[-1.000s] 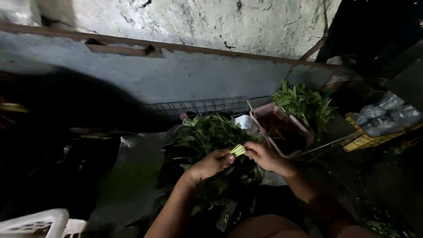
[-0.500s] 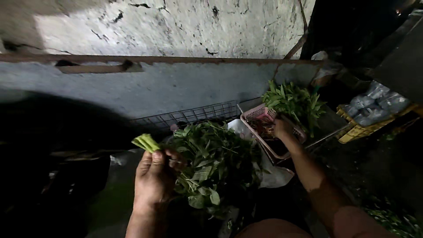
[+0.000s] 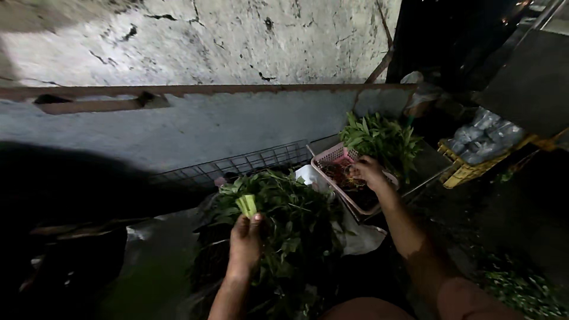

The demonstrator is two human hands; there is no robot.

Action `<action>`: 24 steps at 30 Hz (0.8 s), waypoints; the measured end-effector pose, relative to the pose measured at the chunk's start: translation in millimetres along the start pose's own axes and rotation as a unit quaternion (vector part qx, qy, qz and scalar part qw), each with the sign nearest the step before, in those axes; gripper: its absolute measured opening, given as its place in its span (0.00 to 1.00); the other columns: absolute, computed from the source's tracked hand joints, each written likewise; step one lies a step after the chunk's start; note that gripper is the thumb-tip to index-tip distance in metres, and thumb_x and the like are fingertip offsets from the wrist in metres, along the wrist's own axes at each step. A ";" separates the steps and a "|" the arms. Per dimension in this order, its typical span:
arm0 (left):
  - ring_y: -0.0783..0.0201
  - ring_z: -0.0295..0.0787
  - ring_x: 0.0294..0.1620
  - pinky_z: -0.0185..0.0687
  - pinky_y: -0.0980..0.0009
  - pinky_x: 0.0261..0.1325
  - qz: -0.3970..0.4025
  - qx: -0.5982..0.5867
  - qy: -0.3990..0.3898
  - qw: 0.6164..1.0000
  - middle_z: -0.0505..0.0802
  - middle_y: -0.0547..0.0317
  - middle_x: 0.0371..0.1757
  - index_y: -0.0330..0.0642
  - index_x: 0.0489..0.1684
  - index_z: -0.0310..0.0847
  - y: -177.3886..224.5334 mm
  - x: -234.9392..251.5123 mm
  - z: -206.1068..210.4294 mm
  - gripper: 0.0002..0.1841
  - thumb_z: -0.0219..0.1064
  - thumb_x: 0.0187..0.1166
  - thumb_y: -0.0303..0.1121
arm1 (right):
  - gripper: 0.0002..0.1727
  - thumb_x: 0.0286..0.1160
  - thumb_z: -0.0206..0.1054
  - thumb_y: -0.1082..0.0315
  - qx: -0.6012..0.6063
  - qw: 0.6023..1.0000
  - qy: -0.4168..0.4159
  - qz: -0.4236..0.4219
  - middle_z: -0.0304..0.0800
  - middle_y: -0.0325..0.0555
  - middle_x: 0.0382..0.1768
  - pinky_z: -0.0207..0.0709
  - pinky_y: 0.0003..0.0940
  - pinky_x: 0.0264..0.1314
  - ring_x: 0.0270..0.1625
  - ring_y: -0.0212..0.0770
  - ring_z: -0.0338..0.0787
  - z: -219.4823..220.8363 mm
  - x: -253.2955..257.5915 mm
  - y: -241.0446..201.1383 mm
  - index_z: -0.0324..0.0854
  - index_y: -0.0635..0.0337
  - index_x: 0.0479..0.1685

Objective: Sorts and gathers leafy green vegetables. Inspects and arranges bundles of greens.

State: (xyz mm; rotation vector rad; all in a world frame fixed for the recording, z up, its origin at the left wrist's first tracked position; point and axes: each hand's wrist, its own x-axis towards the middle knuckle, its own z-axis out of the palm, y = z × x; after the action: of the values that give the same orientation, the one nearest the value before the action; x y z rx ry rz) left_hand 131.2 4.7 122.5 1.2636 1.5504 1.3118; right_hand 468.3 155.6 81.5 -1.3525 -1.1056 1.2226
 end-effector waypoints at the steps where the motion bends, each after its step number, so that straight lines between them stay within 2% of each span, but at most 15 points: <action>1: 0.73 0.84 0.28 0.86 0.72 0.35 -0.005 0.041 -0.025 0.999 0.86 0.61 0.34 0.33 0.65 0.73 -3.2 0.3 5.9 0.16 0.51 0.93 0.36 | 0.16 0.85 0.63 0.65 0.072 0.997 -0.005 0.011 0.91 0.48 0.43 0.88 0.37 0.45 0.38 0.39 0.91 3.1 -0.8 -1.2 0.75 0.60 0.66; 4: 0.67 0.85 0.33 0.85 0.67 0.42 -0.029 0.153 -0.088 0.984 0.86 0.54 0.38 0.31 0.68 0.73 -4.1 0.2 24.0 0.18 0.52 0.94 0.37 | 0.13 0.85 0.61 0.70 0.170 0.984 -0.045 -0.011 0.92 0.48 0.46 0.89 0.37 0.50 0.42 0.40 0.93 18.3 -8.7 -10.4 0.77 0.61 0.64; 6: 0.61 0.85 0.36 0.84 0.60 0.45 -0.053 0.214 -0.129 0.967 0.86 0.49 0.41 0.33 0.71 0.73 -5.0 1.3 33.7 0.19 0.52 0.94 0.39 | 0.15 0.85 0.53 0.73 0.165 0.975 -0.131 -0.068 0.89 0.52 0.62 0.87 0.46 0.61 0.54 0.46 0.93 32.8 -20.2 -13.5 0.78 0.64 0.64; 7: 0.57 0.86 0.37 0.85 0.56 0.46 -0.061 0.237 -0.149 0.958 0.87 0.47 0.41 0.34 0.72 0.72 -6.7 2.5 37.8 0.20 0.52 0.94 0.41 | 0.17 0.81 0.50 0.76 0.140 0.971 -0.166 -0.100 0.87 0.53 0.67 0.86 0.49 0.61 0.56 0.49 0.92 41.9 -28.0 -15.3 0.78 0.63 0.63; 10: 0.50 0.88 0.43 0.84 0.49 0.52 -0.061 0.280 -0.200 0.937 0.88 0.42 0.46 0.36 0.75 0.71 -11.0 3.7 47.2 0.22 0.52 0.94 0.43 | 0.10 0.78 0.62 0.81 0.026 0.963 -0.213 -0.165 0.88 0.55 0.67 0.92 0.46 0.45 0.44 0.48 0.96 71.8 -55.2 -29.6 0.77 0.65 0.54; 12: 0.44 0.88 0.54 0.81 0.44 0.62 -0.060 0.307 -0.219 0.924 0.89 0.37 0.54 0.37 0.77 0.71 -6.3 2.6 52.0 0.22 0.52 0.94 0.42 | 0.14 0.68 0.76 0.76 -0.116 0.937 -0.248 -0.216 0.88 0.52 0.67 0.91 0.40 0.42 0.40 0.41 0.95 87.1 -64.7 -35.6 0.83 0.65 0.52; 13: 0.42 0.88 0.57 0.80 0.42 0.65 -0.057 0.320 -0.225 0.919 0.89 0.36 0.57 0.37 0.77 0.71 -3.5 1.6 53.6 0.22 0.52 0.94 0.42 | 0.22 0.64 0.82 0.69 -0.200 0.911 -0.275 -0.232 0.86 0.48 0.70 0.88 0.43 0.49 0.46 0.42 0.93 91.9 -67.4 -37.1 0.86 0.60 0.59; 14: 0.41 0.88 0.59 0.79 0.41 0.66 -0.050 0.336 -0.229 0.912 0.89 0.36 0.57 0.37 0.76 0.72 -0.8 0.4 54.4 0.21 0.52 0.94 0.42 | 0.28 0.61 0.85 0.60 -0.282 0.878 -0.303 -0.240 0.82 0.44 0.77 0.85 0.48 0.59 0.56 0.42 0.91 96.3 -70.0 -38.9 0.86 0.53 0.64; 15: 0.41 0.88 0.60 0.79 0.40 0.67 -0.038 0.350 -0.232 0.907 0.89 0.36 0.58 0.38 0.76 0.73 0.8 -0.5 54.2 0.20 0.53 0.94 0.40 | 0.33 0.61 0.85 0.54 -0.339 0.849 -0.332 -0.235 0.80 0.42 0.78 0.81 0.53 0.71 0.69 0.43 0.87 100.3 -72.5 -40.4 0.83 0.47 0.70; 16: 0.41 0.89 0.61 0.80 0.40 0.67 -0.023 0.357 -0.231 0.905 0.90 0.36 0.58 0.38 0.76 0.73 2.1 -1.4 53.3 0.19 0.54 0.92 0.37 | 0.35 0.62 0.85 0.52 -0.355 0.837 -0.353 -0.220 0.84 0.45 0.72 0.80 0.56 0.71 0.68 0.45 0.87 104.4 -74.4 -38.5 0.80 0.46 0.72; 17: 0.40 0.89 0.61 0.80 0.40 0.67 -0.004 0.354 -0.225 0.908 0.90 0.36 0.58 0.37 0.75 0.73 2.6 -1.7 51.6 0.19 0.55 0.91 0.34 | 0.34 0.64 0.84 0.53 -0.339 0.844 -0.369 -0.192 0.87 0.49 0.64 0.83 0.53 0.64 0.60 0.45 0.89 108.2 -75.9 -33.8 0.78 0.50 0.72; 19: 0.43 0.90 0.57 0.82 0.41 0.65 0.022 0.317 -0.192 0.929 0.91 0.37 0.54 0.35 0.72 0.76 1.6 1.1 45.8 0.17 0.55 0.90 0.31 | 0.36 0.67 0.83 0.59 -0.221 0.897 -0.367 -0.106 0.88 0.56 0.55 0.87 0.38 0.39 0.38 0.41 0.91 115.9 -83.3 -18.7 0.72 0.60 0.73; 20: 0.46 0.90 0.51 0.83 0.44 0.60 0.024 0.291 -0.162 0.943 0.90 0.39 0.49 0.33 0.68 0.78 1.6 4.0 42.5 0.17 0.54 0.92 0.34 | 0.39 0.67 0.83 0.62 -0.172 0.916 -0.355 -0.071 0.88 0.57 0.54 0.87 0.36 0.35 0.34 0.41 0.90 119.6 -91.6 -13.2 0.67 0.63 0.76; 22: 0.53 0.89 0.41 0.85 0.50 0.50 -0.003 0.247 -0.100 0.964 0.89 0.44 0.41 0.31 0.63 0.79 1.5 11.3 36.5 0.18 0.53 0.93 0.39 | 0.33 0.68 0.82 0.64 -0.133 0.919 -0.364 -0.074 0.85 0.57 0.47 0.88 0.35 0.39 0.36 0.41 0.89 123.8 -115.2 -7.2 0.69 0.70 0.67; 24: 0.59 0.86 0.34 0.84 0.57 0.45 -0.048 0.190 -0.048 0.979 0.87 0.47 0.37 0.30 0.60 0.79 -3.9 18.7 30.2 0.18 0.54 0.93 0.39 | 0.17 0.75 0.73 0.69 -0.056 0.894 -0.425 -0.133 0.87 0.53 0.42 0.85 0.34 0.46 0.40 0.38 0.88 122.1 -138.3 -9.2 0.78 0.74 0.52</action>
State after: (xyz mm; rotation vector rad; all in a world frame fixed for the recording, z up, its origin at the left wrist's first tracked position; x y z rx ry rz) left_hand 154.2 30.5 113.4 1.4387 1.8243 0.9039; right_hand 334.8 29.8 103.6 -0.6714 -1.9165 1.5995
